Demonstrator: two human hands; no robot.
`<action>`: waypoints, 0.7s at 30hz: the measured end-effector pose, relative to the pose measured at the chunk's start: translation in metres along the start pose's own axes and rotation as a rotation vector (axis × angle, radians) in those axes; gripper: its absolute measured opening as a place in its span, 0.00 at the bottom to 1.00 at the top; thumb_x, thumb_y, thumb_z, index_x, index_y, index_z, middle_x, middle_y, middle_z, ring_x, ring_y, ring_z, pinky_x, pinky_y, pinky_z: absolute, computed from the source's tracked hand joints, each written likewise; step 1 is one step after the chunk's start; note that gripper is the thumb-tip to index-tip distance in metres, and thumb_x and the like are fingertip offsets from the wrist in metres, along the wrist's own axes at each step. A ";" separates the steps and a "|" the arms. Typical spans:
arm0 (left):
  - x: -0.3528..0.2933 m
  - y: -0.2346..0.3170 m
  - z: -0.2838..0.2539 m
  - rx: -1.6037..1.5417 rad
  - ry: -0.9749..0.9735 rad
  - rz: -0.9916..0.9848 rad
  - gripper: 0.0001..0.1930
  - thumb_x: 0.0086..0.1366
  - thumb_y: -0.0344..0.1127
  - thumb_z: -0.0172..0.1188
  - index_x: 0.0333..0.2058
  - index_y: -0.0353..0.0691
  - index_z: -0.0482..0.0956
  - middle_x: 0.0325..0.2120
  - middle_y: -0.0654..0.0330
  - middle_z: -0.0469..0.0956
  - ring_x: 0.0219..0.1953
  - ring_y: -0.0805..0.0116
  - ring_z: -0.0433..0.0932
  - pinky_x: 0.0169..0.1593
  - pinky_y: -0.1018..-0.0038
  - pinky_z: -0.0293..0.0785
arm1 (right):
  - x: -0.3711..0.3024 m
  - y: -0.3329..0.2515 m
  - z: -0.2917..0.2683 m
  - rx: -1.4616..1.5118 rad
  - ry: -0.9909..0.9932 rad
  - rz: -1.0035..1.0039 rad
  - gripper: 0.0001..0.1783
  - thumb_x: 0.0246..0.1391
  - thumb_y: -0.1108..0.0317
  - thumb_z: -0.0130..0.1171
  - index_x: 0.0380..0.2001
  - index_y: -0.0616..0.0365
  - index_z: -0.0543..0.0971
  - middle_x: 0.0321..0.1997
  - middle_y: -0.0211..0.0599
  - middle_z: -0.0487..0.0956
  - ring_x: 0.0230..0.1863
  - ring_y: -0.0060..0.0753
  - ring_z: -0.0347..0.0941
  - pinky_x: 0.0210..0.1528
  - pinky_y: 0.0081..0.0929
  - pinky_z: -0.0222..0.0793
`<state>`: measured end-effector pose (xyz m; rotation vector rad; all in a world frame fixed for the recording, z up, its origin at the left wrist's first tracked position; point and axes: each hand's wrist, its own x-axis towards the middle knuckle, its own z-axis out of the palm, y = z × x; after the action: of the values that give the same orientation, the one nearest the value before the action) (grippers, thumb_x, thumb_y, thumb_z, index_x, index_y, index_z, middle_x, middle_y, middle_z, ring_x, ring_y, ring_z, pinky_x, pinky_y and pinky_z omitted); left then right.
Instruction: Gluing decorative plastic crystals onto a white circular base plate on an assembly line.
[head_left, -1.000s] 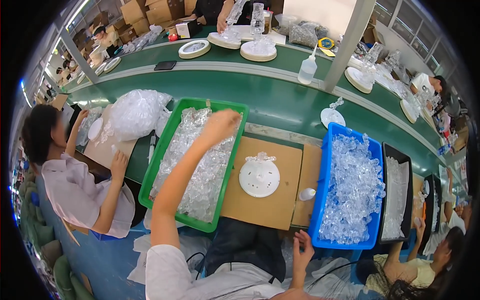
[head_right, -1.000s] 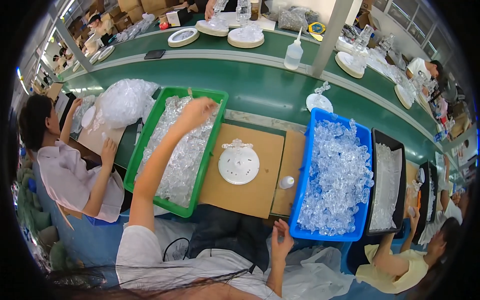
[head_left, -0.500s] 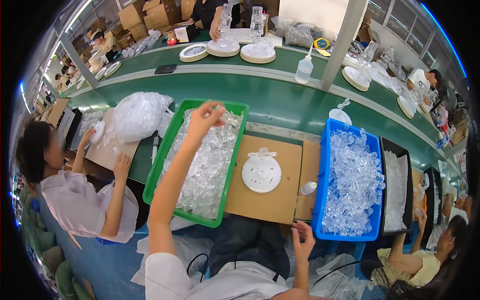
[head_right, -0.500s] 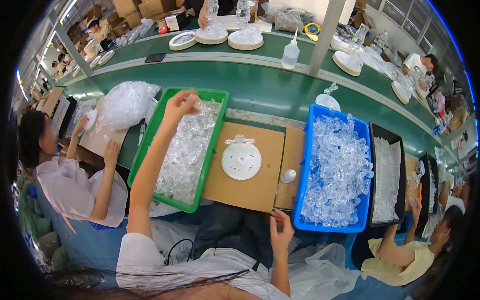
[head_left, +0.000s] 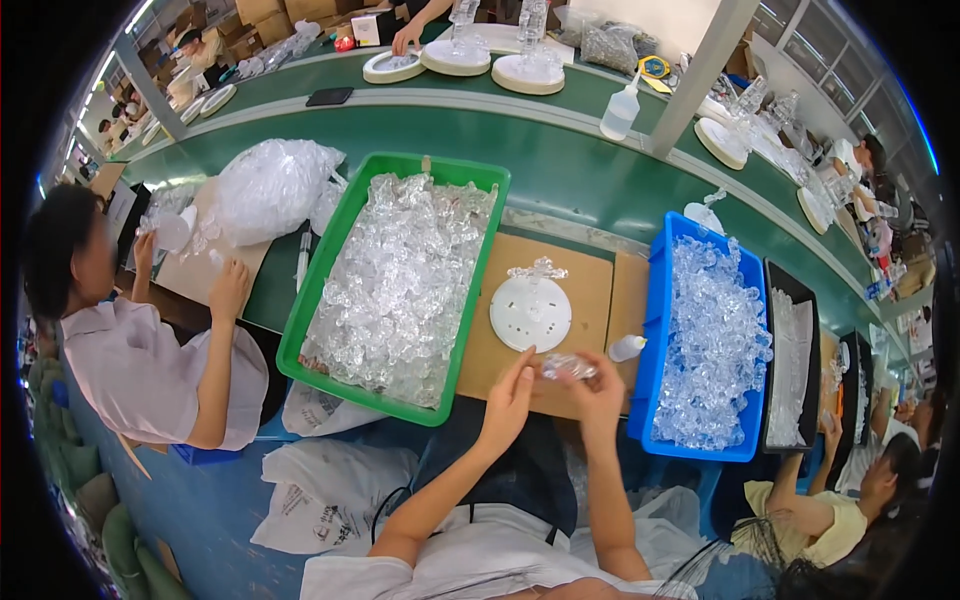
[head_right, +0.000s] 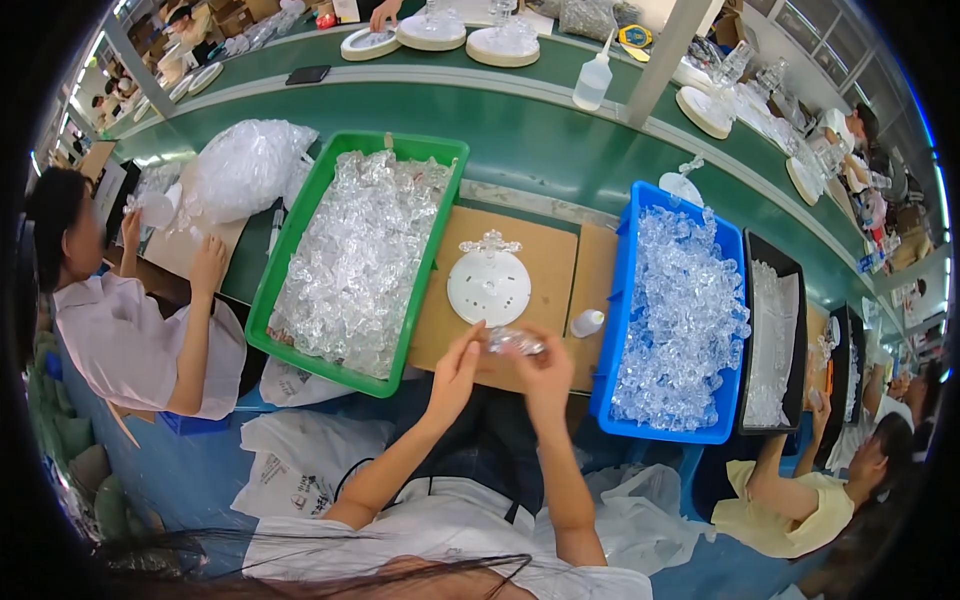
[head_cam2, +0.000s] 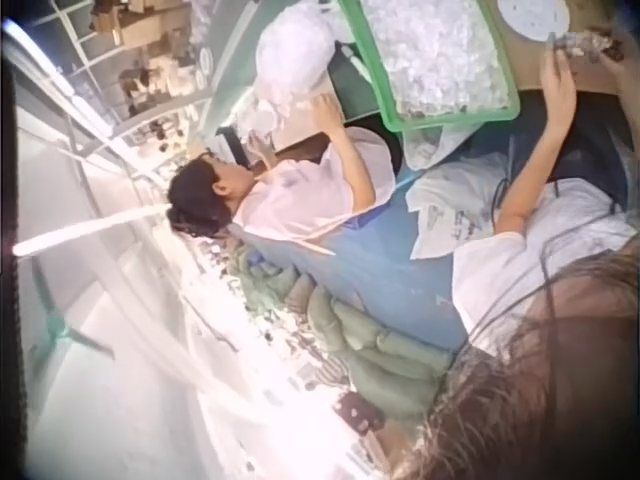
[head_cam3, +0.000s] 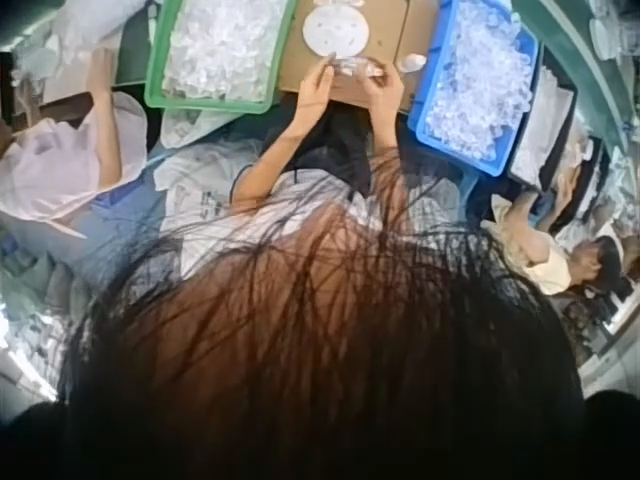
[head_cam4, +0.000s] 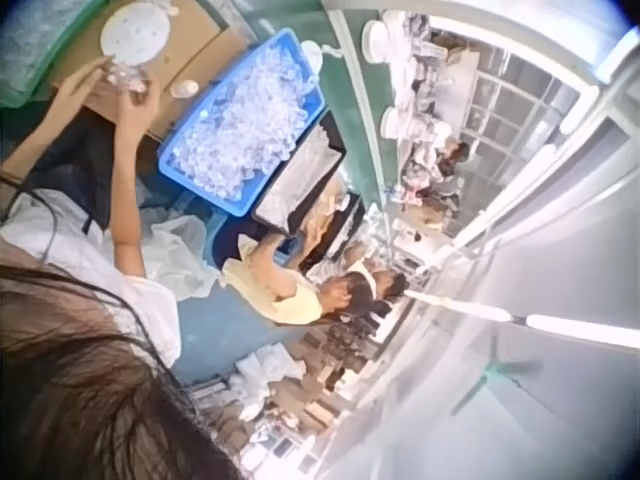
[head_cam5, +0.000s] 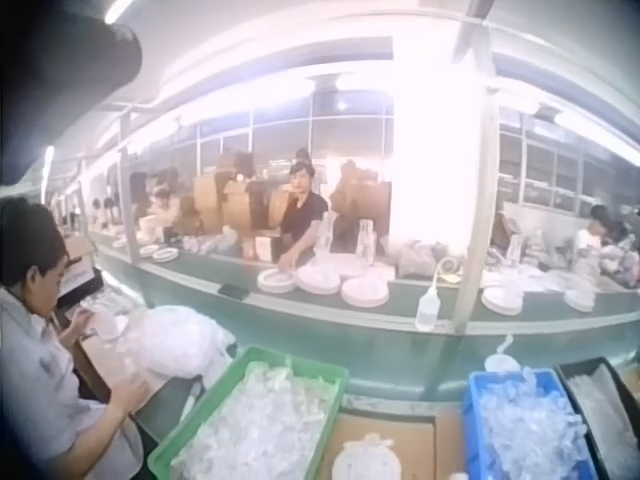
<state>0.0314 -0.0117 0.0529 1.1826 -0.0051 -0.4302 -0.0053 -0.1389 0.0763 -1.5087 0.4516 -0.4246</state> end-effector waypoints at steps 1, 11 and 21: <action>0.002 -0.001 -0.003 0.344 0.034 0.244 0.19 0.67 0.36 0.51 0.54 0.34 0.70 0.47 0.51 0.73 0.50 0.59 0.72 0.54 0.72 0.66 | 0.008 0.006 -0.009 0.185 -0.006 0.093 0.19 0.49 0.75 0.64 0.46 0.65 0.74 0.37 0.35 0.79 0.37 0.21 0.76 0.39 0.16 0.71; 0.022 -0.045 -0.009 1.370 -0.016 0.528 0.25 0.62 0.39 0.55 0.55 0.32 0.67 0.56 0.32 0.59 0.61 0.36 0.56 0.62 0.43 0.49 | 0.036 0.023 -0.007 0.282 0.055 0.247 0.20 0.49 0.72 0.65 0.46 0.65 0.75 0.39 0.36 0.80 0.37 0.22 0.76 0.38 0.14 0.70; 0.001 -0.054 -0.017 1.182 -0.058 0.596 0.20 0.60 0.37 0.56 0.52 0.42 0.73 0.57 0.32 0.58 0.64 0.37 0.50 0.62 0.39 0.43 | 0.048 0.014 0.036 -0.511 -0.017 0.032 0.18 0.46 0.66 0.67 0.40 0.64 0.80 0.27 0.41 0.82 0.27 0.27 0.78 0.31 0.21 0.71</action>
<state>0.0189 -0.0131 -0.0023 2.2205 -0.7300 0.1305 0.0544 -0.1337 0.0615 -1.9929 0.5999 -0.2797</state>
